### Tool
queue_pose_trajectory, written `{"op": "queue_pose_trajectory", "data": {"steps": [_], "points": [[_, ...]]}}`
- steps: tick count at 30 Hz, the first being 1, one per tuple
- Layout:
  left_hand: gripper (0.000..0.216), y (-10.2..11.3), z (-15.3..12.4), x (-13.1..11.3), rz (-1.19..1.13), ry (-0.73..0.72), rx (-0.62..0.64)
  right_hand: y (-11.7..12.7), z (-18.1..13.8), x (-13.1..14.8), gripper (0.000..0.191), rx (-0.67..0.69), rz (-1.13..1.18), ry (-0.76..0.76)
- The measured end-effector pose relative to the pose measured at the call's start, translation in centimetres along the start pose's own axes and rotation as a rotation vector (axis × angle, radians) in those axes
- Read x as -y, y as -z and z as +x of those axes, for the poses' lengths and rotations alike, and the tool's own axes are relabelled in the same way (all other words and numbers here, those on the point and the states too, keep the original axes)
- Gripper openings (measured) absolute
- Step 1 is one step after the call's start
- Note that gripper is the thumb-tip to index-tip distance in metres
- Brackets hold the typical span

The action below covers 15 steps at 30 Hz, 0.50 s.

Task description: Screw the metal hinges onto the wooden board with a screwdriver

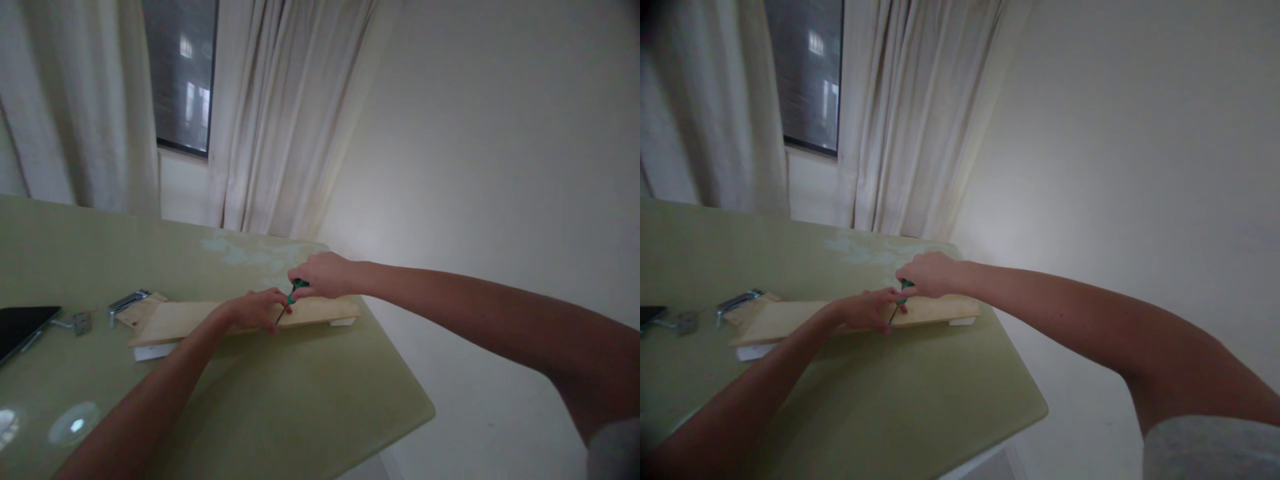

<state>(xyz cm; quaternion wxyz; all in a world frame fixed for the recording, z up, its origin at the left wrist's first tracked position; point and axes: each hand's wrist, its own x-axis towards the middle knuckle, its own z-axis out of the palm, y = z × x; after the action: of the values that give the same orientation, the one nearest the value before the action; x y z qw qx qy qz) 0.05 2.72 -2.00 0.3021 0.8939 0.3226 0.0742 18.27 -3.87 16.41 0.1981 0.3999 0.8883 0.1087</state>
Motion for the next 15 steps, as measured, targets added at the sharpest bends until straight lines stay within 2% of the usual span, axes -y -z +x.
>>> {"op": "queue_pose_trajectory", "data": {"steps": [1, 4, 6, 9, 13, 15], "points": [[0.066, 0.0, 0.0, -0.1, 0.003, 0.014, -0.001, 0.3, -0.2, 0.0, 0.024, 0.009, -0.010, 0.055], [0.069, -0.1, 0.1, -0.1, 0.025, 0.036, 0.004, 0.7, -0.7, 0.5, 0.024, 0.007, -0.037, 0.145], [0.068, -0.2, 0.2, 0.0, 0.028, 0.013, -0.009, 0.5, -0.8, 1.0, 0.025, -0.004, -0.040, 0.102], [0.069, -0.2, 0.2, 0.3, 0.023, -0.028, -0.020, 0.1, -0.6, 1.5, 0.045, -0.021, -0.042, 0.007], [0.076, -0.2, 0.3, 1.0, 0.013, -0.054, 0.001, 0.2, -0.2, 1.4, 0.027, -0.029, -0.049, 0.101], [0.080, -0.1, 0.3, 1.4, -0.063, -0.092, -0.013, 0.5, 0.0, 1.3, 0.020, -0.044, -0.029, 0.160]]}}
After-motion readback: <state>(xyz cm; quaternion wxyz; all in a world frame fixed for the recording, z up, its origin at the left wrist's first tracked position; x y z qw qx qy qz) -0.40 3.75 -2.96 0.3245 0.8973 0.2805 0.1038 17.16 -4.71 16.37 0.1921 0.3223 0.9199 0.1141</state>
